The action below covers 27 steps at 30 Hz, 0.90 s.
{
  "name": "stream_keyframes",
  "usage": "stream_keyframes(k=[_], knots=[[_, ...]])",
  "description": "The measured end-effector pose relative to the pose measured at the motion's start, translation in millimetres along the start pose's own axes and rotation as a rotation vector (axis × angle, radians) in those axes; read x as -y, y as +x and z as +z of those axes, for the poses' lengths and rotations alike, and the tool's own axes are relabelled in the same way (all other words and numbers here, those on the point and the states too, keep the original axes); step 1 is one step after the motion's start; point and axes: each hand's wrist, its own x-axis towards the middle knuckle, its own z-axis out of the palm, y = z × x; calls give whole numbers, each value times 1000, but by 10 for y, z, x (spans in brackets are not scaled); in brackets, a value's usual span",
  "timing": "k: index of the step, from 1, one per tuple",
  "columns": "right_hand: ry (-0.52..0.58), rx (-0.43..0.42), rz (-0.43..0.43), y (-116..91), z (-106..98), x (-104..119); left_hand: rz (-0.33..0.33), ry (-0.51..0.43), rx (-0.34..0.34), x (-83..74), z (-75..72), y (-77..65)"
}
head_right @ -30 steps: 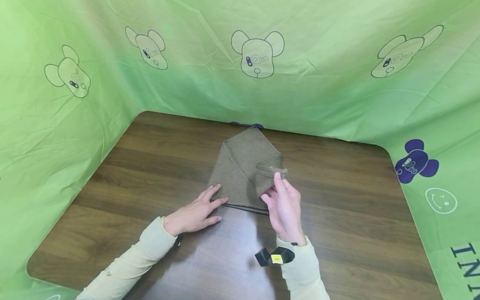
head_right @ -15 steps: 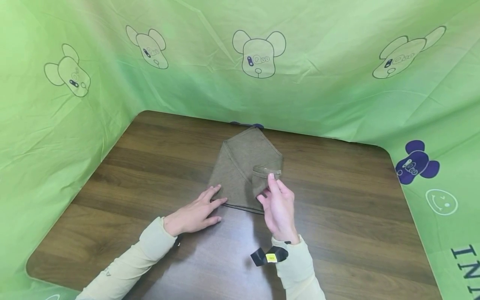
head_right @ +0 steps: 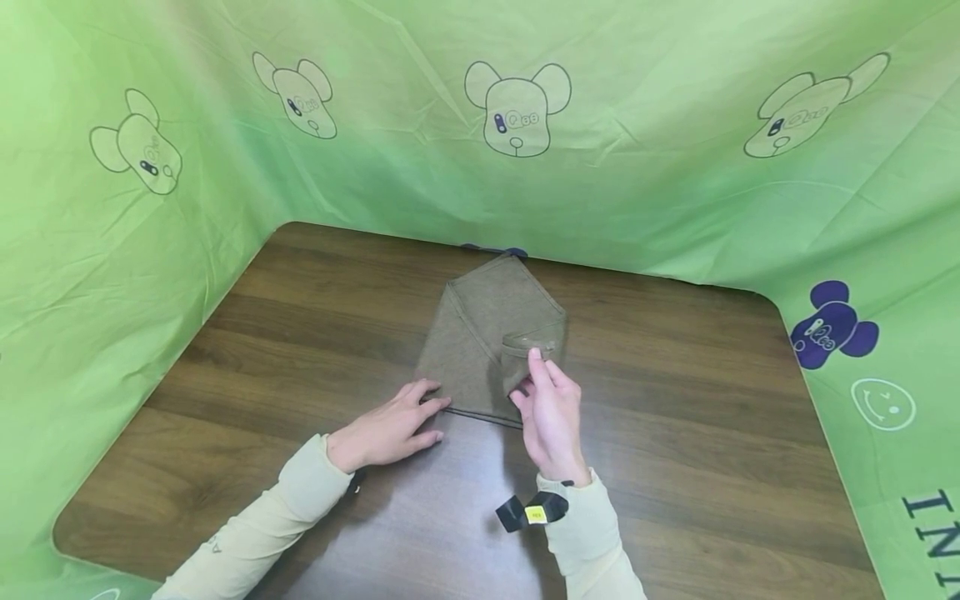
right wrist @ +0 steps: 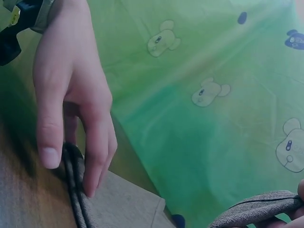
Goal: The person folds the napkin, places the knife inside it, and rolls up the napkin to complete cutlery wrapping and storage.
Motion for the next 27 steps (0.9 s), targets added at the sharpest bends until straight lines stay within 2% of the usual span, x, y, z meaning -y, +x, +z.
stream_keyframes(k=[4, 8, 17, 27], knots=[[-22, 7, 1, 9, 8, -60, 24, 27, 1, 5, 8, 5], [-41, 0, 7, 22, 22, -121, 34, 12, -8, 10, 6, 3], [-74, -20, 37, 65, 46, -221, 67, 12, -88, 26, -1, 34], [-92, -27, 63, 88, 59, -298, 30, -26, -148, 16, -34, 52]])
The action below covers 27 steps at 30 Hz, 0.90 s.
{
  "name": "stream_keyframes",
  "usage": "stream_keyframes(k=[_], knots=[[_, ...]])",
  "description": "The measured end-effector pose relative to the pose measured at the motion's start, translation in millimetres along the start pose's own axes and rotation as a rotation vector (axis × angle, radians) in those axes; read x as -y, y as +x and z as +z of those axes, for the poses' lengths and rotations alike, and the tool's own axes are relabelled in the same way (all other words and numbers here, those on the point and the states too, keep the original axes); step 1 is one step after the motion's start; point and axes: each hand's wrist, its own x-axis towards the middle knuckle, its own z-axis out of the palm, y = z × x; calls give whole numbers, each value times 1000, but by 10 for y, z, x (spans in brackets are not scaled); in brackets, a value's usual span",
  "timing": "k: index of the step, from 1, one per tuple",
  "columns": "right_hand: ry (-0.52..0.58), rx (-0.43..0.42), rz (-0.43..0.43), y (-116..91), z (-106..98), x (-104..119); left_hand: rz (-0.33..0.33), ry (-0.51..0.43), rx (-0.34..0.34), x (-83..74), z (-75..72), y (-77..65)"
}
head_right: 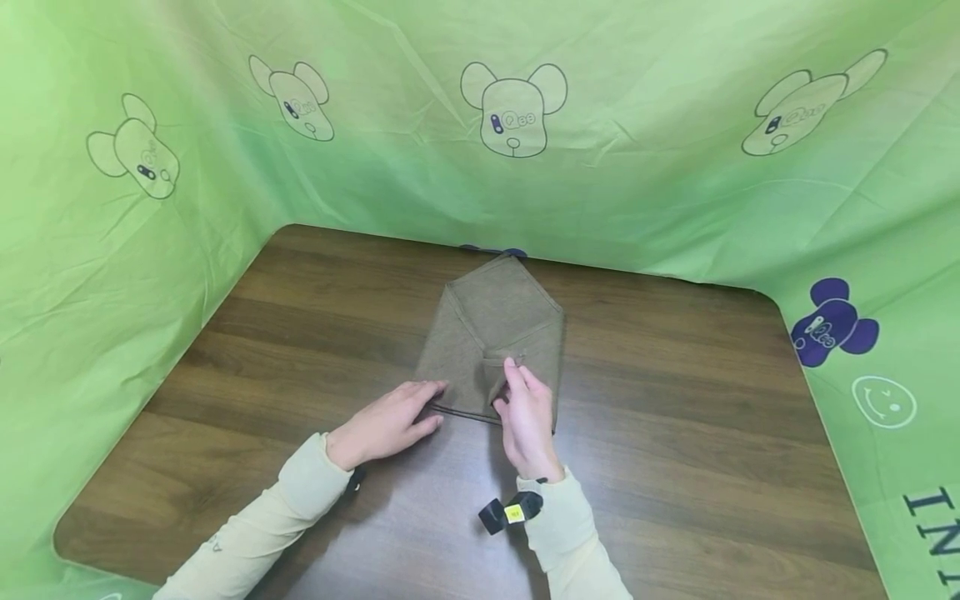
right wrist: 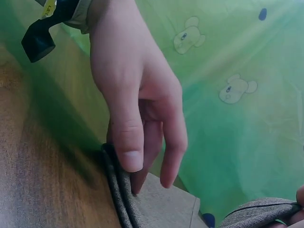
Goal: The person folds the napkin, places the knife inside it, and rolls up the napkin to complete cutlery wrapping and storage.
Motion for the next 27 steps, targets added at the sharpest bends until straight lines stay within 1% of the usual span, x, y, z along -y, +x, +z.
stream_keyframes(k=[6, 11, 18, 22, 27], knots=[[-3, 10, -6, -2, 21, -29, 1, 15, -7, 24, 15, 6], [-19, 9, -27, 9, 33, -55, -6, 17, -10, 22, -11, 21], [-93, -1, -25, 28, 63, -100, -58, -46, -2, 38, -40, 45], [-133, 0, -32, 32, 86, -126, -78, -73, -36, 57, -52, 75], [-161, 7, -47, 32, 118, -154, -113, -107, -127, 75, -63, 109]])
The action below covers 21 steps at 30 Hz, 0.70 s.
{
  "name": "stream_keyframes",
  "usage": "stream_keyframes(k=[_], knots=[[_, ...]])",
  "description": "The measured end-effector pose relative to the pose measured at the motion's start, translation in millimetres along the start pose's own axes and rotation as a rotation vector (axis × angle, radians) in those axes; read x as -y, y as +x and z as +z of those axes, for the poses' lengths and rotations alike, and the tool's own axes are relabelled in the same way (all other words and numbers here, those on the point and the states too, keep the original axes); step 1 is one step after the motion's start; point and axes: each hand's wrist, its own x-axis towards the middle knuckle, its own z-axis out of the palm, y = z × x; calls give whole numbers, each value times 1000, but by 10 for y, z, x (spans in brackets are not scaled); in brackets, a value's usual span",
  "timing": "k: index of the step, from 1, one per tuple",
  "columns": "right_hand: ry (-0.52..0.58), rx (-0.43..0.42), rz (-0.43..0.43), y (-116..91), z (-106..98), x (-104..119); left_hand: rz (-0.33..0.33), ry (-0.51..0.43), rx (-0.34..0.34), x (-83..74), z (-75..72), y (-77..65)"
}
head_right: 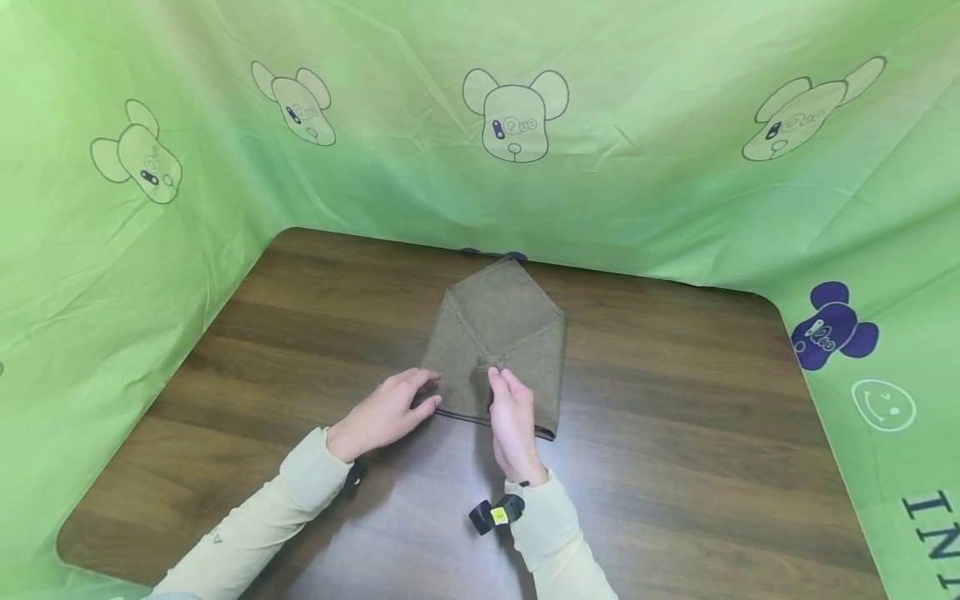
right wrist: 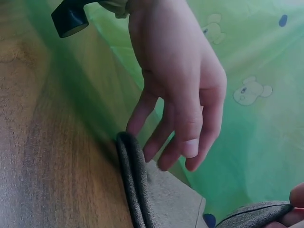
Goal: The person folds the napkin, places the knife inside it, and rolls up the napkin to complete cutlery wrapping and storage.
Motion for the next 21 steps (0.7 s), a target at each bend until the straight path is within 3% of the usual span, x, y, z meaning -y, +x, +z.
stream_keyframes(k=[4, 8, 15, 21], knots=[[-11, 3, -17, 12, 11, -24, -26, -54, -63, 2, -1, 12], [-40, 5, -44, 32, 22, -56, -51, -94, -68, 5, 6, 26], [-213, -52, -97, 47, 88, -128, -85, -123, -94, 1, 23, 83], [-333, -11, -116, 72, 109, -196, -152, -122, -71, -18, 24, 155]])
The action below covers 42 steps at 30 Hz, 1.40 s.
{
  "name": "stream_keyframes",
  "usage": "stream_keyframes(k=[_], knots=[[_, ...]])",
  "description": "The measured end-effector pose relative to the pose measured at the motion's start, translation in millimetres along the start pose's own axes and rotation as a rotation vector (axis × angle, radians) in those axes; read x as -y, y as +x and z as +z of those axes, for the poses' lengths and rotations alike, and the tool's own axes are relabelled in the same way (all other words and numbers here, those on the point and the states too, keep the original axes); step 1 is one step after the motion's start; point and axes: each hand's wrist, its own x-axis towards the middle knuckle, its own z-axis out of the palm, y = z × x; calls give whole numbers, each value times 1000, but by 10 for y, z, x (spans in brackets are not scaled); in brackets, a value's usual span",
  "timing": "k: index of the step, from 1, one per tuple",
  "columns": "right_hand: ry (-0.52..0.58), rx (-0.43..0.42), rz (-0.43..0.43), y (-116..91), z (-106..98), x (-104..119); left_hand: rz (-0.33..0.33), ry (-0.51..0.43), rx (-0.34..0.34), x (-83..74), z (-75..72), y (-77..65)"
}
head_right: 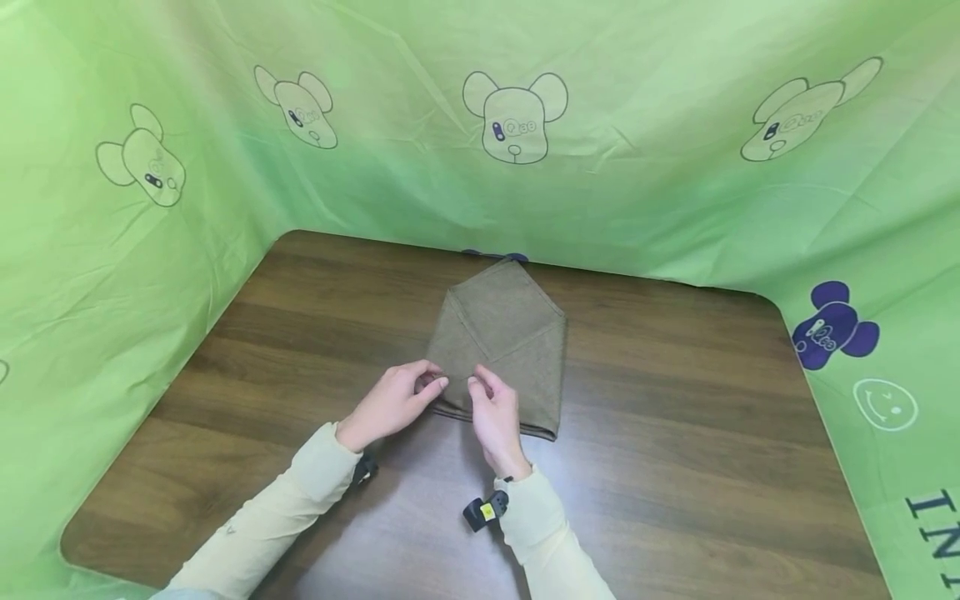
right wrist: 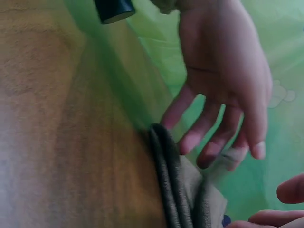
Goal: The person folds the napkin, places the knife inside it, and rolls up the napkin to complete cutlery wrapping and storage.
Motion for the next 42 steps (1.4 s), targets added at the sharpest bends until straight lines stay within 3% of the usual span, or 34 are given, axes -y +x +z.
stream_keyframes(k=[4, 11, 15, 20, 24, 27, 32, 35, 38, 42], knots=[[-30, 3, 1, 14, 0, -13, -23, -7, 16, -31, 11, 31], [21, 8, -4, 27, -11, -12, 1, -54, -37, -20, -5, 53], [34, 27, -8, 14, -29, -4, -26, -66, -46, -11, -25, 48], [16, 43, -14, 3, -98, 22, -62, -7, -55, 36, -18, 10], [-61, 19, -39, 18, -220, 48, -79, 65, -49, 75, 9, -26], [-220, 16, -117, 22, -349, 78, -75, 113, -49, 82, 21, -41], [-675, 52, -361, -6, -627, 146, -51, 206, -68, 82, 16, -47], [-900, 77, -447, -31, -788, 172, -29, 253, -61, 79, 9, -43], [-1043, 109, -461, -44, -915, 154, 22, 310, -45, 85, 19, -35], [-1119, 144, -473, -55, -1009, 88, 94, 365, -39, 105, 49, -33]])
